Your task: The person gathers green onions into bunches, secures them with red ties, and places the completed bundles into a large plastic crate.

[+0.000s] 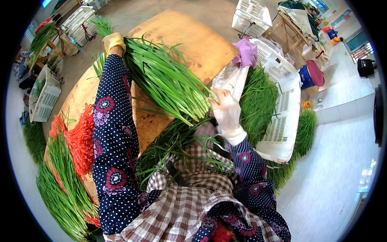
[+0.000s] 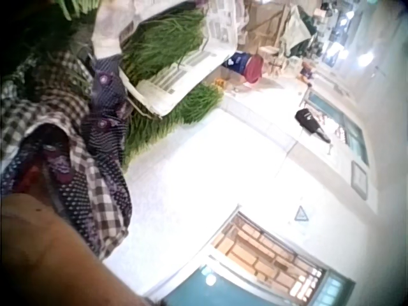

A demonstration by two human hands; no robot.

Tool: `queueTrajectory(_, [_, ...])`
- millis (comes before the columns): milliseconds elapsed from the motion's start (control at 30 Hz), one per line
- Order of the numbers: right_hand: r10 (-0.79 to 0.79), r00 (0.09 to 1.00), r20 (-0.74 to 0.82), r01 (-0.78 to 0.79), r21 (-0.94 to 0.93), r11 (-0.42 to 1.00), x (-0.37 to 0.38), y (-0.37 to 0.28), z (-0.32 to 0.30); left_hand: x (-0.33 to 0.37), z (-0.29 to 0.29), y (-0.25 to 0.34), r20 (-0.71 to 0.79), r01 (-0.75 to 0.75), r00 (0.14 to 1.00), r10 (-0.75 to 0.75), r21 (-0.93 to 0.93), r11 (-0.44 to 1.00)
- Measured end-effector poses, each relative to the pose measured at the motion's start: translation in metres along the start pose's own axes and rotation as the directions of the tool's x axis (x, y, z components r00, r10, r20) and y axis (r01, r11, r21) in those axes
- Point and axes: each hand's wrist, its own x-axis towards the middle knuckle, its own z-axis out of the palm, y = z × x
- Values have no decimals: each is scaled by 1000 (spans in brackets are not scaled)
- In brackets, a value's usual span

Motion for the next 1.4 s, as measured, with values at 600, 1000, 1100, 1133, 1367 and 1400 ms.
queueTrajectory(600, [504, 573, 646, -819, 454, 350, -17, -40, 19, 9, 16, -3, 104, 54, 993, -50, -36, 998])
queueTrajectory(1000, [360, 933, 24, -361, 84, 929, -34, -18, 3, -20, 5, 16, 7, 27, 1000, -28, 55, 998])
queueTrajectory(1100, [448, 893, -35, -447, 31, 894, -53, -12, -18, -20, 6, 6, 24, 43, 999, -45, 61, 997])
queueTrajectory(1133, [487, 873, -34, -487, 12, 874, -61, -11, -28, -15, 18, 1, 36, 61, 997, -64, 61, 996])
queueTrajectory(1367, [-74, 922, 379, -80, 376, 923, -139, -36, -73, -21, 3, 17, 145, 111, 984, -105, -34, 993])
queueTrajectory(1400, [-200, 822, 534, -75, 448, 891, -141, -51, -67, -13, 16, 15, 129, 156, 980, -149, -46, 987])
